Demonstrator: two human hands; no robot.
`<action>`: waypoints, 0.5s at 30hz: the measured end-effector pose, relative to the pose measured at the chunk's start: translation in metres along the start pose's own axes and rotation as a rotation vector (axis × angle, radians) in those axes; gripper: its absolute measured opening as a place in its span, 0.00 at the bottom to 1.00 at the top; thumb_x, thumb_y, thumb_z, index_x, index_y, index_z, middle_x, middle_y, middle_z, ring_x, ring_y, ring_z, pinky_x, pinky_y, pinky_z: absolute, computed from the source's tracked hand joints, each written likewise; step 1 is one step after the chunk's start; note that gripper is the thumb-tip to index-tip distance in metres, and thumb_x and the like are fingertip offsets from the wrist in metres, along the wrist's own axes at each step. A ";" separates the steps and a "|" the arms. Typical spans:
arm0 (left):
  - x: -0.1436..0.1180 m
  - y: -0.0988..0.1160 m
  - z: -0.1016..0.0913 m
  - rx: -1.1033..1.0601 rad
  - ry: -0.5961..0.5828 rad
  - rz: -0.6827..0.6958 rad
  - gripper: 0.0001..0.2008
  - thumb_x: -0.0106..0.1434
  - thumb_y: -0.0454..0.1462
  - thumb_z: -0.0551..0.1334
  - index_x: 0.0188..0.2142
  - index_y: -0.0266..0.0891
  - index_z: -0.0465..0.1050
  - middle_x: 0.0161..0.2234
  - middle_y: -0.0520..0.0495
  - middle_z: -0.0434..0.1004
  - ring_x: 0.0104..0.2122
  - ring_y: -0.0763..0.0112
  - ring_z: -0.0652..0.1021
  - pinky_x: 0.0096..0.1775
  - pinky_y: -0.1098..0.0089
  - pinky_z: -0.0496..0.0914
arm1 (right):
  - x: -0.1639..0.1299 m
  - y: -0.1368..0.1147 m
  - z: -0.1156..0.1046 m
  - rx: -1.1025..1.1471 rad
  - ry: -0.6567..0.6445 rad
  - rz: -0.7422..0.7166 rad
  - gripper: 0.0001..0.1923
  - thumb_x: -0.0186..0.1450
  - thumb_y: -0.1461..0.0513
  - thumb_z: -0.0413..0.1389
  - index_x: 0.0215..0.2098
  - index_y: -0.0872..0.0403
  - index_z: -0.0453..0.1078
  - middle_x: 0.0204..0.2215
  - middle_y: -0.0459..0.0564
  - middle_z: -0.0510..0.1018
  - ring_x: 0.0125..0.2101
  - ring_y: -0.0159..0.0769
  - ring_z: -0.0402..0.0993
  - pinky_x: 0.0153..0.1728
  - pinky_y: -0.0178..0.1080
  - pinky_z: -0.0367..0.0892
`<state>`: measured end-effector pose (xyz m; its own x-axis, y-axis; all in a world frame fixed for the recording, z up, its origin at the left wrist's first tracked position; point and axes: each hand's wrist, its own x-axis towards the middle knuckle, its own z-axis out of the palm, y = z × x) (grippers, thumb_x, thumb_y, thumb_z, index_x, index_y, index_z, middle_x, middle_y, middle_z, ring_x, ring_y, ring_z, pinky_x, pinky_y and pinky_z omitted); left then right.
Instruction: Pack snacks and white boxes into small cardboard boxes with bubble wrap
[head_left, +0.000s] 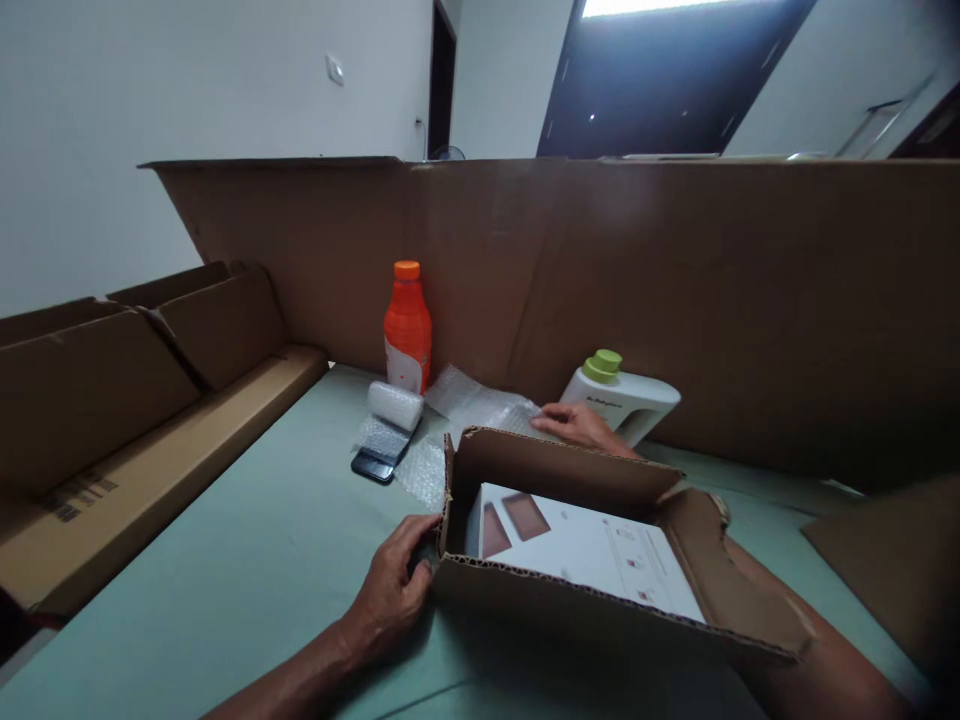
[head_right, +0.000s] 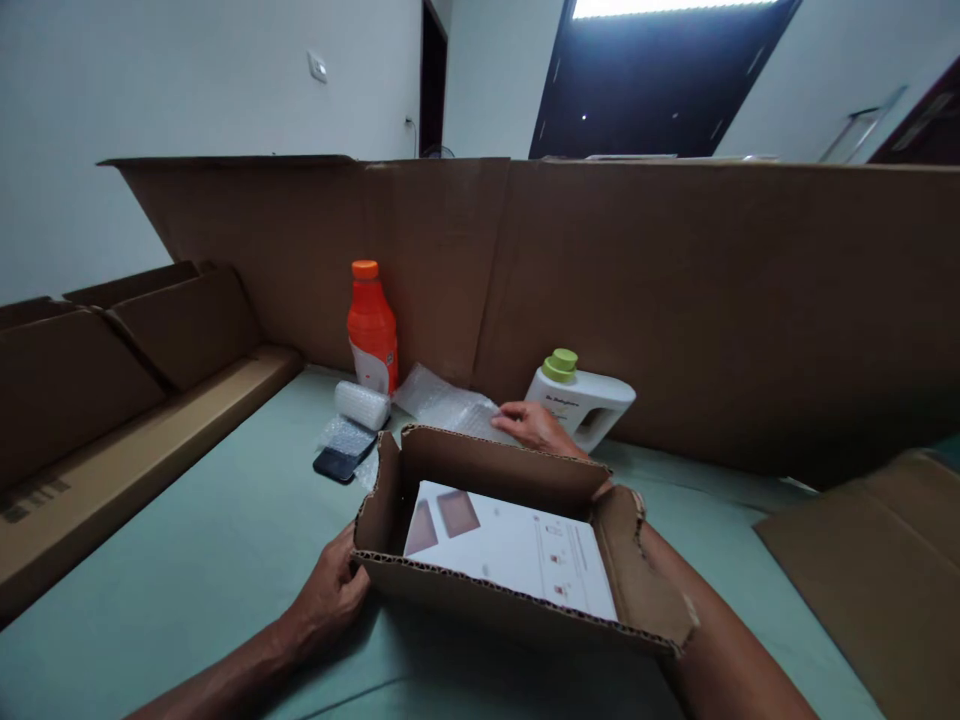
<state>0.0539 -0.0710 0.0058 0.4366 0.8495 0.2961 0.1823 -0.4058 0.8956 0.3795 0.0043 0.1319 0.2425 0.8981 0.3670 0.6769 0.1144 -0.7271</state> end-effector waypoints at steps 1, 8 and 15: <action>0.001 0.000 0.000 -0.001 0.000 0.009 0.25 0.60 0.29 0.56 0.57 0.38 0.71 0.53 0.39 0.76 0.53 0.57 0.75 0.56 0.57 0.69 | 0.000 -0.005 -0.011 0.004 -0.048 0.006 0.18 0.58 0.48 0.65 0.27 0.55 0.76 0.26 0.44 0.79 0.27 0.33 0.74 0.30 0.34 0.70; 0.000 -0.001 -0.001 -0.027 0.039 0.022 0.23 0.58 0.30 0.56 0.53 0.38 0.73 0.49 0.40 0.78 0.48 0.60 0.77 0.53 0.58 0.71 | -0.098 -0.023 -0.117 0.050 0.196 0.248 0.22 0.52 0.45 0.65 0.36 0.53 0.75 0.31 0.48 0.79 0.31 0.36 0.72 0.34 0.37 0.68; 0.003 0.004 -0.005 -0.069 0.003 -0.016 0.20 0.56 0.33 0.57 0.49 0.36 0.74 0.47 0.41 0.78 0.46 0.60 0.78 0.51 0.59 0.72 | -0.290 0.019 -0.152 0.089 -0.053 0.739 0.25 0.50 0.41 0.63 0.33 0.51 0.75 0.28 0.50 0.80 0.29 0.45 0.76 0.29 0.41 0.70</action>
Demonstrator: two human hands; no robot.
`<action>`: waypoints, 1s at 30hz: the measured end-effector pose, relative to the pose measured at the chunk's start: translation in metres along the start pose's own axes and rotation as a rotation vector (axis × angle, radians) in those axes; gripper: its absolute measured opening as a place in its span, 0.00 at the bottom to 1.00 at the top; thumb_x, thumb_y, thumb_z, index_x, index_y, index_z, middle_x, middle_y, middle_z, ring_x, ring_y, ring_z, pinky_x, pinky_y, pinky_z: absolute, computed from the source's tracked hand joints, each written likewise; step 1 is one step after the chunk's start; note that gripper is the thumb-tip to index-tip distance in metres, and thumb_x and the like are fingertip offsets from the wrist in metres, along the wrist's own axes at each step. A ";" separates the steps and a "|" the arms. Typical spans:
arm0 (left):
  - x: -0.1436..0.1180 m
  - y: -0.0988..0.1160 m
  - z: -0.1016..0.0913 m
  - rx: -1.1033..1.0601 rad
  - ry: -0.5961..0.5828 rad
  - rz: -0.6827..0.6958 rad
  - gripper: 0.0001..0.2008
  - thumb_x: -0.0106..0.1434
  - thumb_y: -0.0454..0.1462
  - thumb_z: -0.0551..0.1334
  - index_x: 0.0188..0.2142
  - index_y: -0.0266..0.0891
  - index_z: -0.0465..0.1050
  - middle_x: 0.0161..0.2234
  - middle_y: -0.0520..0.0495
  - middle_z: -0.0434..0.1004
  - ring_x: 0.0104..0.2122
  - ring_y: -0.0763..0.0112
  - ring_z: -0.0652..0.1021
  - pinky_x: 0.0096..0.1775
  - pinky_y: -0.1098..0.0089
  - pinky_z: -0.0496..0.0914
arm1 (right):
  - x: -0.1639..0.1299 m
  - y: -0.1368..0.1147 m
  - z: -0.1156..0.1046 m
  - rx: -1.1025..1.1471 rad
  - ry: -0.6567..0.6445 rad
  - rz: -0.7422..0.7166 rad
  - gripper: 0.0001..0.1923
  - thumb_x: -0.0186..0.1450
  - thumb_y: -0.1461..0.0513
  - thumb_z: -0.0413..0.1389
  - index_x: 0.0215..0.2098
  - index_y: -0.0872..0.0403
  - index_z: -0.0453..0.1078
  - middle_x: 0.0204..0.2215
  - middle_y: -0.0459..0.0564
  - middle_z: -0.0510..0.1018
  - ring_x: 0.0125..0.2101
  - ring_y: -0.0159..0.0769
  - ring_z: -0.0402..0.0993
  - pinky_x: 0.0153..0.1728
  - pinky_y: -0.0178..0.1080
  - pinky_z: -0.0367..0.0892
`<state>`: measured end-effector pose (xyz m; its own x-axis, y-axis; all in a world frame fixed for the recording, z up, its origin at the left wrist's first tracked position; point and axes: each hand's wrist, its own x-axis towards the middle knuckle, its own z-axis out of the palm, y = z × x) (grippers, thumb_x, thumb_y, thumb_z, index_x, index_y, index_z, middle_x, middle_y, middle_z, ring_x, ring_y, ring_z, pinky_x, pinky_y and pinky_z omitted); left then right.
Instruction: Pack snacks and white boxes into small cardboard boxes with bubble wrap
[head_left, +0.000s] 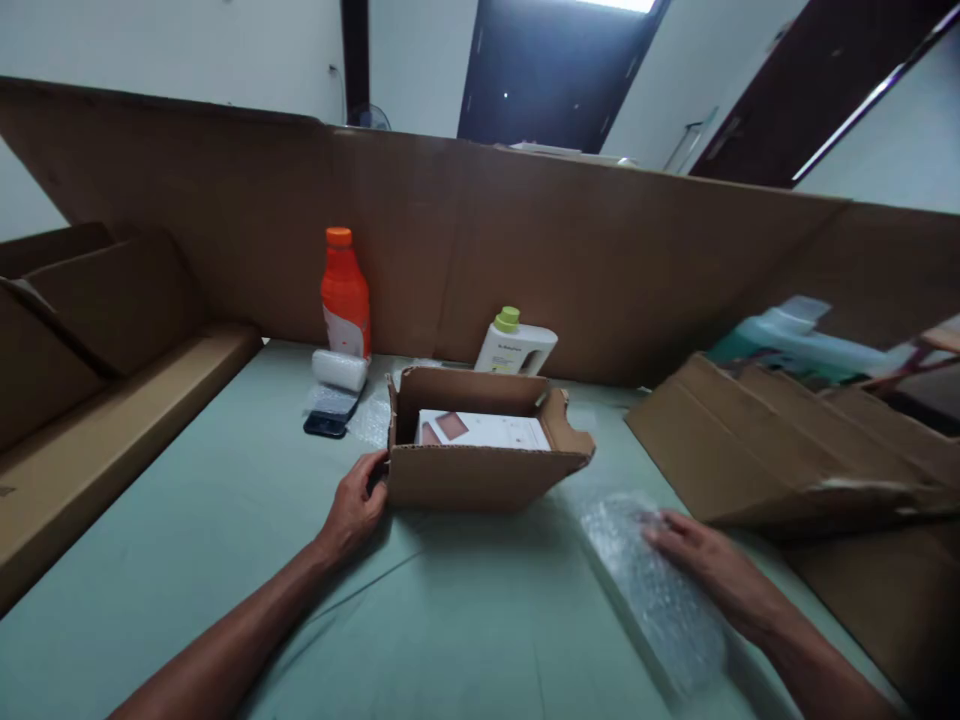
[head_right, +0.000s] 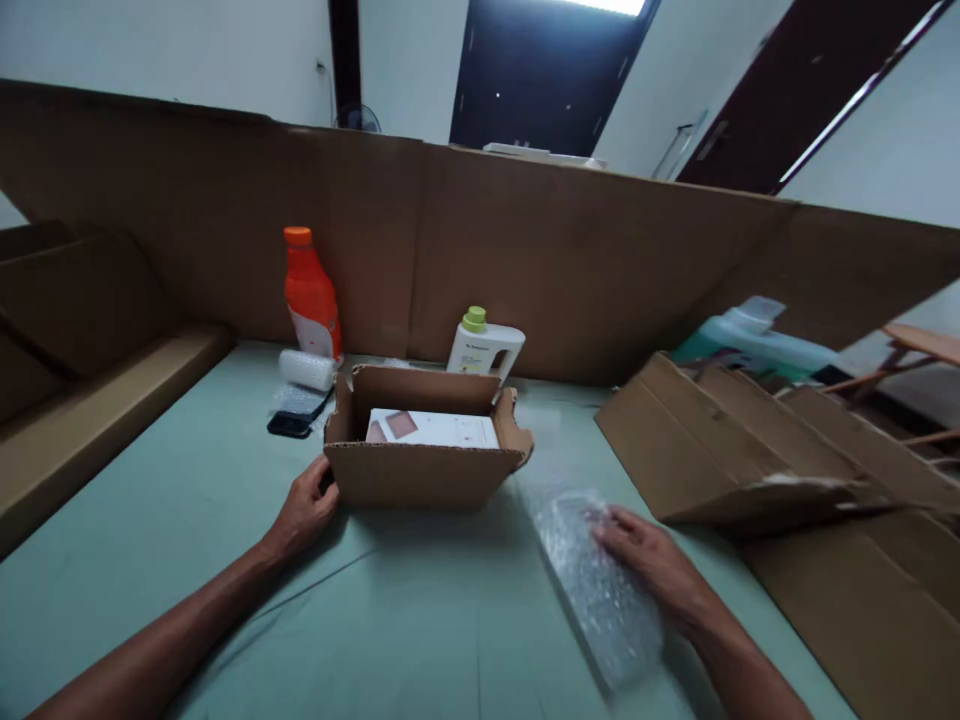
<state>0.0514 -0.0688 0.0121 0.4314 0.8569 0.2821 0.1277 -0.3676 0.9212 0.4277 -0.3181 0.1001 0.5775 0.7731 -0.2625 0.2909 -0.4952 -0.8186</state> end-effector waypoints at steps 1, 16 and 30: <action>0.001 0.001 -0.001 0.000 -0.005 -0.009 0.20 0.56 0.34 0.57 0.48 0.36 0.74 0.47 0.40 0.78 0.46 0.60 0.78 0.51 0.59 0.72 | -0.008 0.015 -0.002 -0.102 -0.080 -0.004 0.24 0.51 0.41 0.62 0.31 0.51 0.74 0.27 0.50 0.80 0.30 0.46 0.77 0.30 0.42 0.71; -0.034 0.052 0.007 -0.078 -0.041 -0.123 0.35 0.56 0.36 0.59 0.64 0.37 0.57 0.61 0.38 0.68 0.58 0.58 0.71 0.53 0.62 0.72 | 0.016 -0.060 0.119 -0.256 -0.077 -0.575 0.24 0.60 0.56 0.57 0.54 0.57 0.69 0.43 0.59 0.82 0.38 0.46 0.80 0.34 0.44 0.74; -0.027 0.043 -0.022 0.033 0.049 -0.240 0.38 0.60 0.45 0.62 0.67 0.38 0.53 0.65 0.31 0.62 0.62 0.49 0.67 0.58 0.48 0.67 | 0.053 -0.010 0.071 -0.479 0.268 -0.439 0.22 0.60 0.51 0.57 0.48 0.55 0.73 0.53 0.63 0.77 0.54 0.57 0.72 0.53 0.58 0.65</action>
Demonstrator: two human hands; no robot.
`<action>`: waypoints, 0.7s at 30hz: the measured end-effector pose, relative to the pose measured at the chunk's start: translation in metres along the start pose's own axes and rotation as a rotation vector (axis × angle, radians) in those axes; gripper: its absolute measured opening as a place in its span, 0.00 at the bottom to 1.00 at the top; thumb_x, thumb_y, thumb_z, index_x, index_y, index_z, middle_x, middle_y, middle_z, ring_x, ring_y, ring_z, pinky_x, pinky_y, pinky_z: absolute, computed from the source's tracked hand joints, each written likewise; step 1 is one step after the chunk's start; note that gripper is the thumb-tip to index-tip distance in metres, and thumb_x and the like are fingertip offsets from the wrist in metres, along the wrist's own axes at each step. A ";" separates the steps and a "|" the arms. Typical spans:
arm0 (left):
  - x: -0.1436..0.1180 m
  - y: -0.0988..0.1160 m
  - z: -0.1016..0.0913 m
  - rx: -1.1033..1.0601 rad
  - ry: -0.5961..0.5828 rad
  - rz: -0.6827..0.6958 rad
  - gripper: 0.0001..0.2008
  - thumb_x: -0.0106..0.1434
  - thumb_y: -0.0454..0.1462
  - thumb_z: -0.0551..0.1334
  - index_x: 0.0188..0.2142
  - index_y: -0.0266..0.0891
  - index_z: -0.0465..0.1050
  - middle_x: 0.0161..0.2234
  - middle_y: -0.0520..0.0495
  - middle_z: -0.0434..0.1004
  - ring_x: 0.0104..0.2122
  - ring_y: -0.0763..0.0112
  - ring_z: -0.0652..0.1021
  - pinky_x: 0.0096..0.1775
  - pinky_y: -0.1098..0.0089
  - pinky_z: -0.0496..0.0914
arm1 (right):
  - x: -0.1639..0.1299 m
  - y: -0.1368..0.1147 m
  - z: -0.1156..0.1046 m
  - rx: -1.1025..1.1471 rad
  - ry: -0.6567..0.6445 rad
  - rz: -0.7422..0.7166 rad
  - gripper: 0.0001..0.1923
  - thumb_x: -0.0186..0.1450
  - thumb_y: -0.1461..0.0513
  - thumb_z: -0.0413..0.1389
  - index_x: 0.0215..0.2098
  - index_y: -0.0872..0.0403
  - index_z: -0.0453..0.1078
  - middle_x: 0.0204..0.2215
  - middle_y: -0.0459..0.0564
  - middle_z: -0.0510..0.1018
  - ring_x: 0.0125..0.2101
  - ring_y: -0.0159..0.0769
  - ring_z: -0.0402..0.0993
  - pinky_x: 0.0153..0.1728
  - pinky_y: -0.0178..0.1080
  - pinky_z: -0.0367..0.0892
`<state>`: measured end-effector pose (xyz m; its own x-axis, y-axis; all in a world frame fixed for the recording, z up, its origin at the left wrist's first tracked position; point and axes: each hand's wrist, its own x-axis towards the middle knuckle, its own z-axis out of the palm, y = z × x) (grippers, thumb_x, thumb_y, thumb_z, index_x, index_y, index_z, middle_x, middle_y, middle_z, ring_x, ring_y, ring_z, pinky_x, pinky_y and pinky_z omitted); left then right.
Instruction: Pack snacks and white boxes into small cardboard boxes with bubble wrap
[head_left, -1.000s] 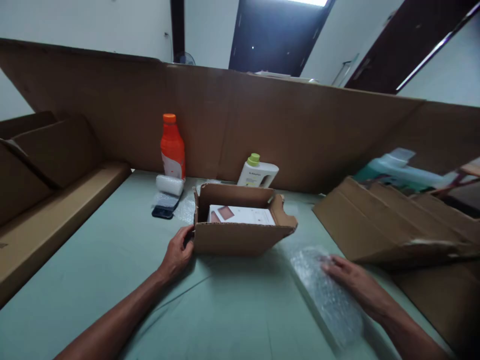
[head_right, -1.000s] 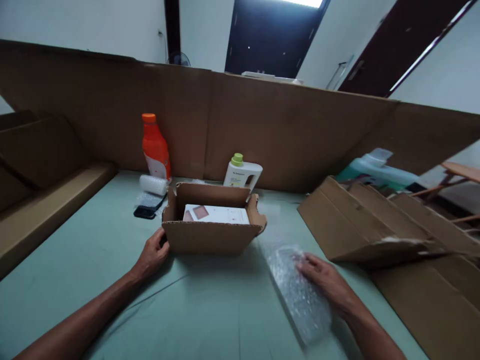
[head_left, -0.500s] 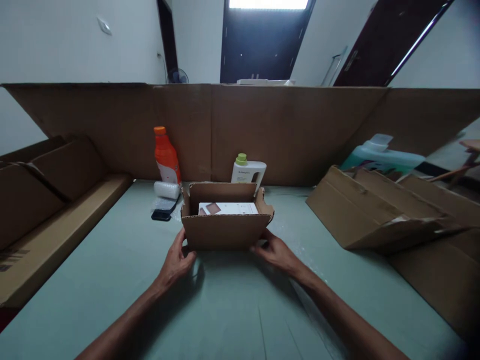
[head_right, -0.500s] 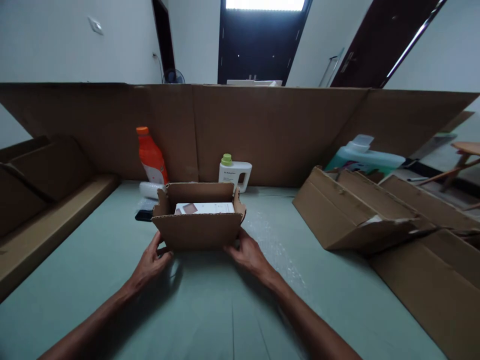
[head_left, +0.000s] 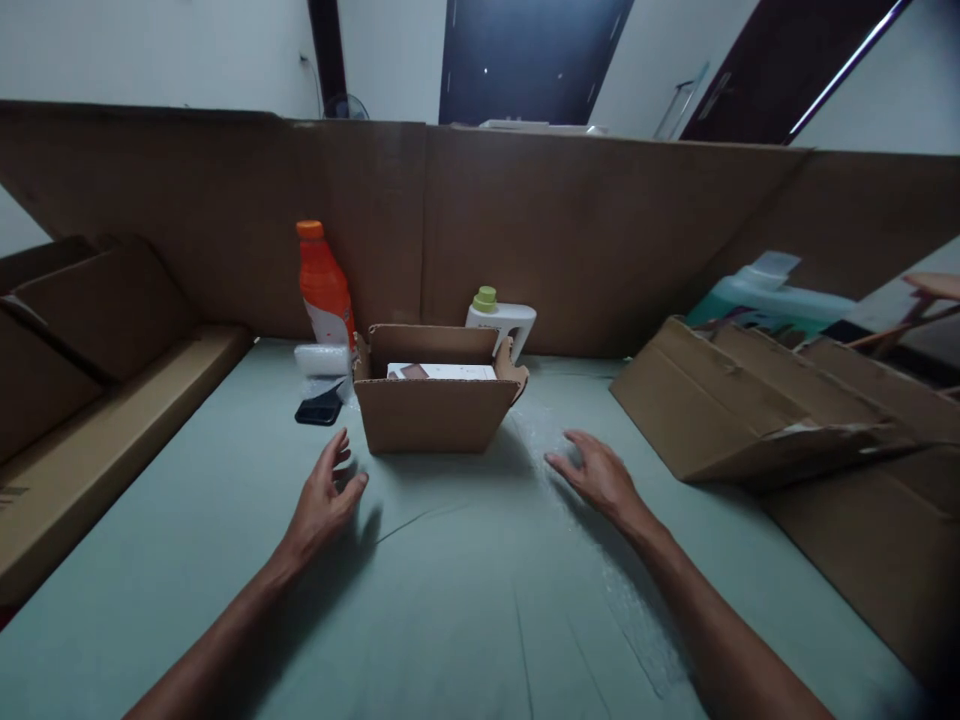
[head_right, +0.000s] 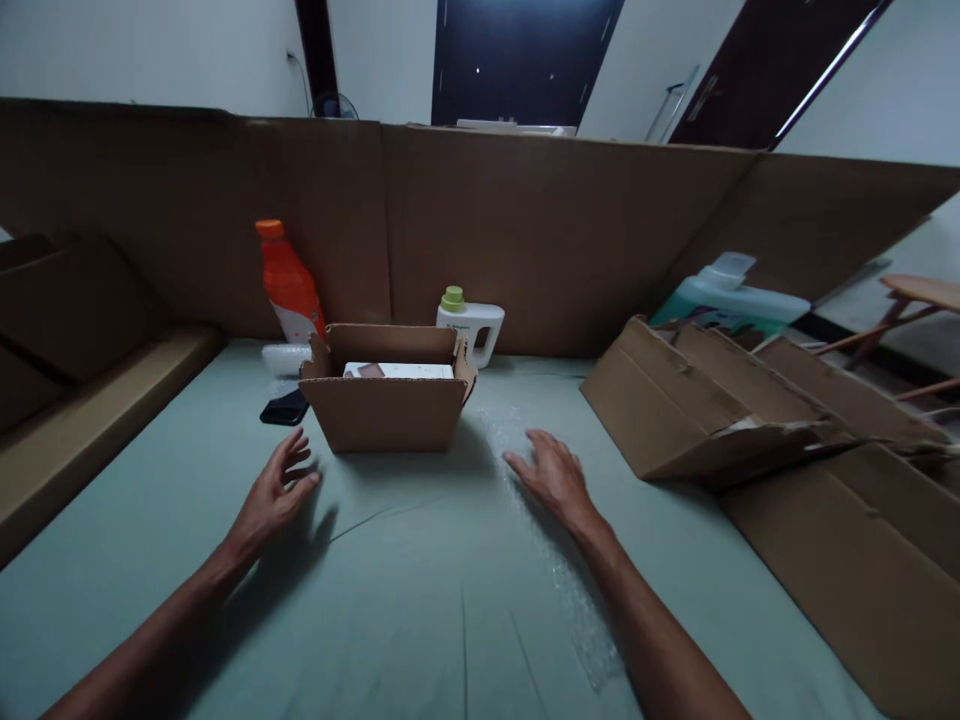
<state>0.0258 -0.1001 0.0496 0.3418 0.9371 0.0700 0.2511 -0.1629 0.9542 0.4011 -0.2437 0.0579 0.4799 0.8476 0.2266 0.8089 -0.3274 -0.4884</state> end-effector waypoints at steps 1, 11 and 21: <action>-0.013 -0.003 -0.003 0.019 -0.006 -0.016 0.37 0.61 0.45 0.62 0.67 0.39 0.54 0.65 0.31 0.62 0.62 0.49 0.67 0.58 0.49 0.67 | -0.006 0.010 -0.004 -0.035 0.017 0.026 0.20 0.60 0.51 0.57 0.45 0.55 0.74 0.51 0.65 0.78 0.53 0.59 0.72 0.52 0.60 0.65; -0.126 0.000 0.005 -0.209 -0.274 -0.176 0.46 0.58 0.49 0.66 0.70 0.42 0.48 0.62 0.31 0.66 0.57 0.50 0.74 0.52 0.52 0.74 | -0.109 -0.055 0.011 0.096 -0.261 -0.499 0.09 0.67 0.61 0.53 0.39 0.48 0.77 0.43 0.54 0.84 0.50 0.48 0.77 0.50 0.54 0.68; -0.121 -0.003 -0.040 0.153 0.024 -0.134 0.36 0.57 0.50 0.62 0.62 0.36 0.64 0.51 0.39 0.78 0.52 0.52 0.78 0.53 0.56 0.72 | -0.103 -0.123 0.015 0.077 -0.128 -0.627 0.18 0.70 0.60 0.54 0.57 0.47 0.71 0.58 0.56 0.74 0.58 0.50 0.69 0.55 0.57 0.66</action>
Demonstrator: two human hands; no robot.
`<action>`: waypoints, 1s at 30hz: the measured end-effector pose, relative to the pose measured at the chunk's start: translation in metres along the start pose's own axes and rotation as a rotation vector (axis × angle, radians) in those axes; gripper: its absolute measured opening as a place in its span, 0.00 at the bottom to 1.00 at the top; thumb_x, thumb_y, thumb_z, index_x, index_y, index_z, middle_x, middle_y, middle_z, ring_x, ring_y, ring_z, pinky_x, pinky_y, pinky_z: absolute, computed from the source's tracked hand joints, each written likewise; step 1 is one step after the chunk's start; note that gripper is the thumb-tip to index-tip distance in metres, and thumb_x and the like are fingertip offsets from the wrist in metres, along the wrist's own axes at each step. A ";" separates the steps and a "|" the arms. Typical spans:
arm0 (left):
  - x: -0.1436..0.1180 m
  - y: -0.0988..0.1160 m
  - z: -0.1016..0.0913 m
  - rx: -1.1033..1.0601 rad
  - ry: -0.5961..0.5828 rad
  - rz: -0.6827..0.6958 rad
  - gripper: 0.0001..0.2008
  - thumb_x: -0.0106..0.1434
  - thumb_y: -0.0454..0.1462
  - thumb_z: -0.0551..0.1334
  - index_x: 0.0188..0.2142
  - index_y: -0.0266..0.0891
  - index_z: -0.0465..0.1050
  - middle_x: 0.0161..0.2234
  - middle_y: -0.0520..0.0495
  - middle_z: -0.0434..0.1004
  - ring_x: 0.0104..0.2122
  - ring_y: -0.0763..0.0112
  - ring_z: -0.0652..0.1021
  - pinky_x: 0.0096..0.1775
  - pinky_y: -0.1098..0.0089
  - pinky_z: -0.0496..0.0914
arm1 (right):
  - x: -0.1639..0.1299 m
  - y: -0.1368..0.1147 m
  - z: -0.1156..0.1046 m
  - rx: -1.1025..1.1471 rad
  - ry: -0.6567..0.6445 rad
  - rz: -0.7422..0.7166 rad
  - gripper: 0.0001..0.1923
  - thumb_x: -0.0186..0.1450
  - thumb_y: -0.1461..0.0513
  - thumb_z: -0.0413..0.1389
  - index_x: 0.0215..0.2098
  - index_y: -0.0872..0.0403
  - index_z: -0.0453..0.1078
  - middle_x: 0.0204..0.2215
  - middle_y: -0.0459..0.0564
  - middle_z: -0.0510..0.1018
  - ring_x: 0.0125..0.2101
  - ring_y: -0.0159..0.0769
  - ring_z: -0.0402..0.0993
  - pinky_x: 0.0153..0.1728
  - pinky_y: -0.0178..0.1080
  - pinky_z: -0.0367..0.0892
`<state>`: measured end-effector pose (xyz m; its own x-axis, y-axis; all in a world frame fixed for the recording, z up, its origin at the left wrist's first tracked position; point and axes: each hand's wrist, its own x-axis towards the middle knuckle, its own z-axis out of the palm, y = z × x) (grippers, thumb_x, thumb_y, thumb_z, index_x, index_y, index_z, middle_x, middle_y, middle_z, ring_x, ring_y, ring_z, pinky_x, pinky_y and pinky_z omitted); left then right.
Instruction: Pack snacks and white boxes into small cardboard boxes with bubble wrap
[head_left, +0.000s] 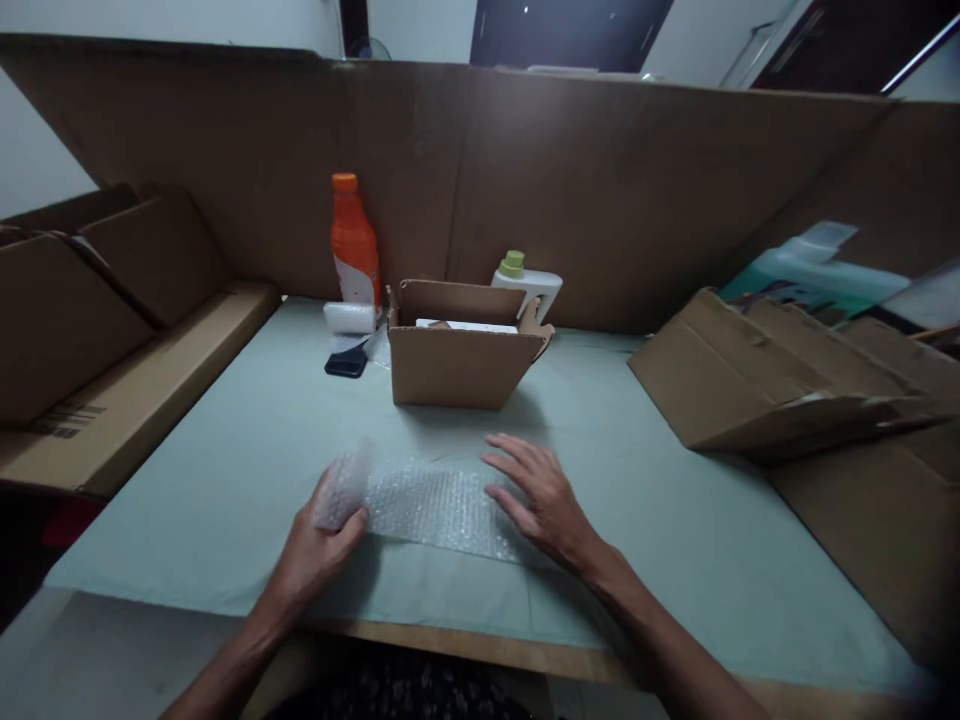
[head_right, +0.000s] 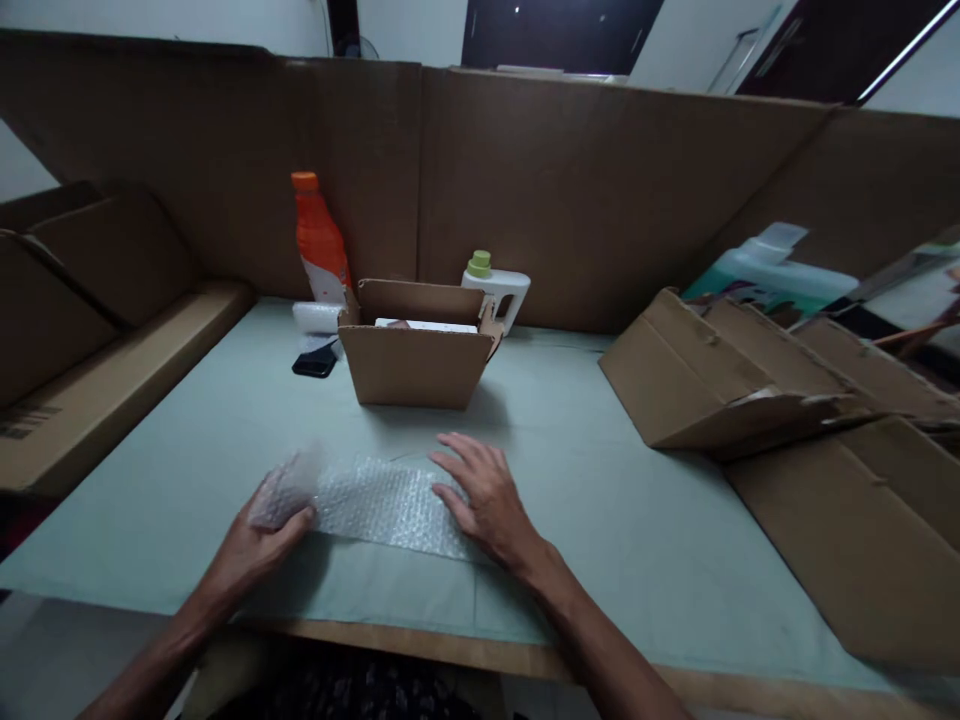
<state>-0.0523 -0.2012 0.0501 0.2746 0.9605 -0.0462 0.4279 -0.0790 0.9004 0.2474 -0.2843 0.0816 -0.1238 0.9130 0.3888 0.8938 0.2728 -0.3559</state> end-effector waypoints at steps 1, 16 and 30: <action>-0.005 -0.006 -0.015 0.072 0.003 -0.016 0.39 0.56 0.51 0.64 0.63 0.37 0.62 0.49 0.39 0.79 0.49 0.52 0.79 0.50 0.56 0.74 | -0.011 0.006 -0.004 -0.024 0.042 0.028 0.17 0.70 0.61 0.53 0.56 0.47 0.72 0.57 0.55 0.76 0.58 0.50 0.70 0.54 0.57 0.67; 0.008 -0.009 0.017 0.671 -0.130 0.574 0.14 0.65 0.34 0.58 0.49 0.40 0.74 0.49 0.38 0.76 0.47 0.52 0.74 0.47 0.51 0.73 | -0.004 -0.050 0.049 0.068 -0.386 -0.155 0.20 0.69 0.58 0.57 0.59 0.50 0.69 0.65 0.55 0.68 0.64 0.47 0.62 0.60 0.53 0.62; 0.003 -0.033 -0.020 0.776 0.214 0.525 0.21 0.67 0.43 0.58 0.56 0.33 0.69 0.56 0.29 0.69 0.54 0.43 0.71 0.51 0.45 0.71 | -0.068 0.048 -0.002 -0.172 -0.074 0.368 0.22 0.68 0.50 0.52 0.53 0.54 0.73 0.55 0.60 0.77 0.54 0.53 0.73 0.52 0.55 0.69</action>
<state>-0.0826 -0.1900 0.0293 0.4630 0.7746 0.4309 0.7670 -0.5938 0.2433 0.2992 -0.3337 0.0404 0.1927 0.9612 0.1973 0.9424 -0.1253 -0.3103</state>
